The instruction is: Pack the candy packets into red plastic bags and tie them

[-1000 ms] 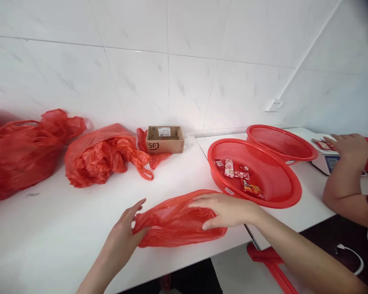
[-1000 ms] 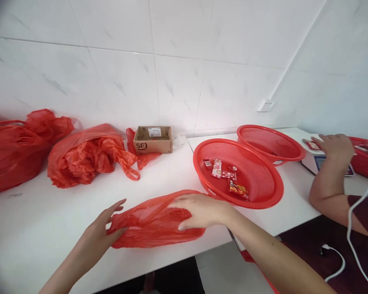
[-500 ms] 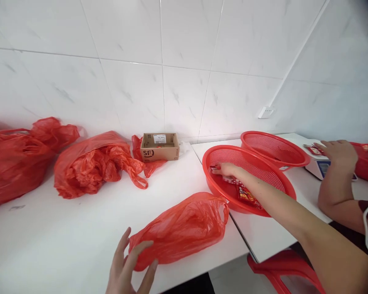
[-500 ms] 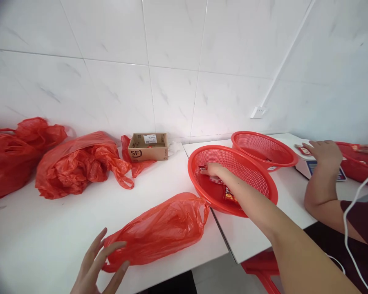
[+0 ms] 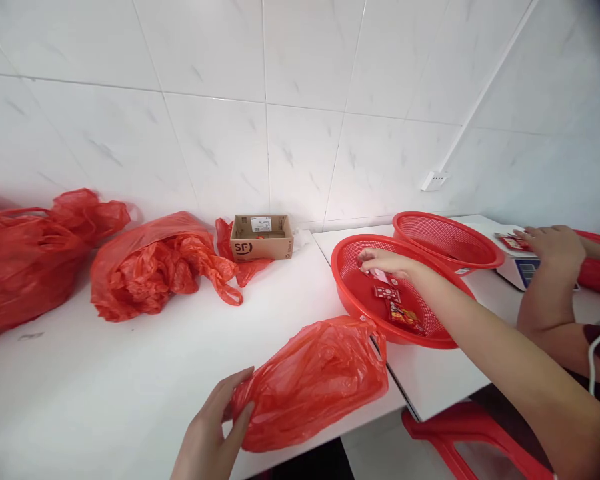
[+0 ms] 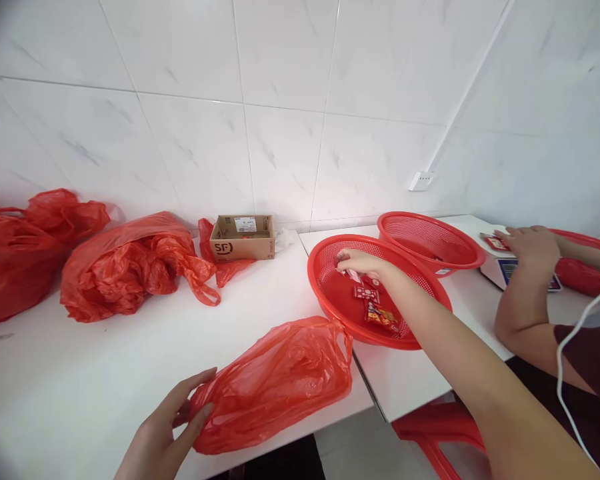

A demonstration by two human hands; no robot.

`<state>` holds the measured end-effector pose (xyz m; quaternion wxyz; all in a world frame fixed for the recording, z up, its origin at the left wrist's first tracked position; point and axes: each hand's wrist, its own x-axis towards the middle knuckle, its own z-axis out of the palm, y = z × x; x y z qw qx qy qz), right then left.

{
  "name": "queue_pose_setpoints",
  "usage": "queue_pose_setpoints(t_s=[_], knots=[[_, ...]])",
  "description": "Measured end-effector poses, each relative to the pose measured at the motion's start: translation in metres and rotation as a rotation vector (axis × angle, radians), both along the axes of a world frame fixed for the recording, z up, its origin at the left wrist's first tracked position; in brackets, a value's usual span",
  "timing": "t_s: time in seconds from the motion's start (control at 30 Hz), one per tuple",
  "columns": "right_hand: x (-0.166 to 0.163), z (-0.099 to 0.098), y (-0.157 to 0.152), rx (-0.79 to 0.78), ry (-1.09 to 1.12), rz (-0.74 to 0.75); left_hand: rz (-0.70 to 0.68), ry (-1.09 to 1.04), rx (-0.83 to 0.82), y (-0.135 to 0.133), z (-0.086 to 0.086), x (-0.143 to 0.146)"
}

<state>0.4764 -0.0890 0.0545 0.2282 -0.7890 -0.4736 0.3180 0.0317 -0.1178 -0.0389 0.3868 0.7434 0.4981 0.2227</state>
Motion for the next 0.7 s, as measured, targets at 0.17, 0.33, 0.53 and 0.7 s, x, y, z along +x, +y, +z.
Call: queue_pose_setpoints(t_s=[0.17,0.33,0.53,0.7], knots=[[-0.062,0.041,-0.03,0.244,0.491,0.171,0.008,-0.145,-0.245,-0.003,0.003,-0.001],[-0.147,0.027,-0.049,0.093,0.698,0.515,-0.072,-0.174,-0.187,-0.002,0.006,-0.005],[-0.198,-0.025,-0.053,0.153,0.142,0.924,-0.057,-0.089,-0.08,0.0,0.002,-0.011],[-0.196,-0.034,-0.055,0.21,0.001,0.885,-0.016,-0.055,0.012,0.004,-0.003,-0.013]])
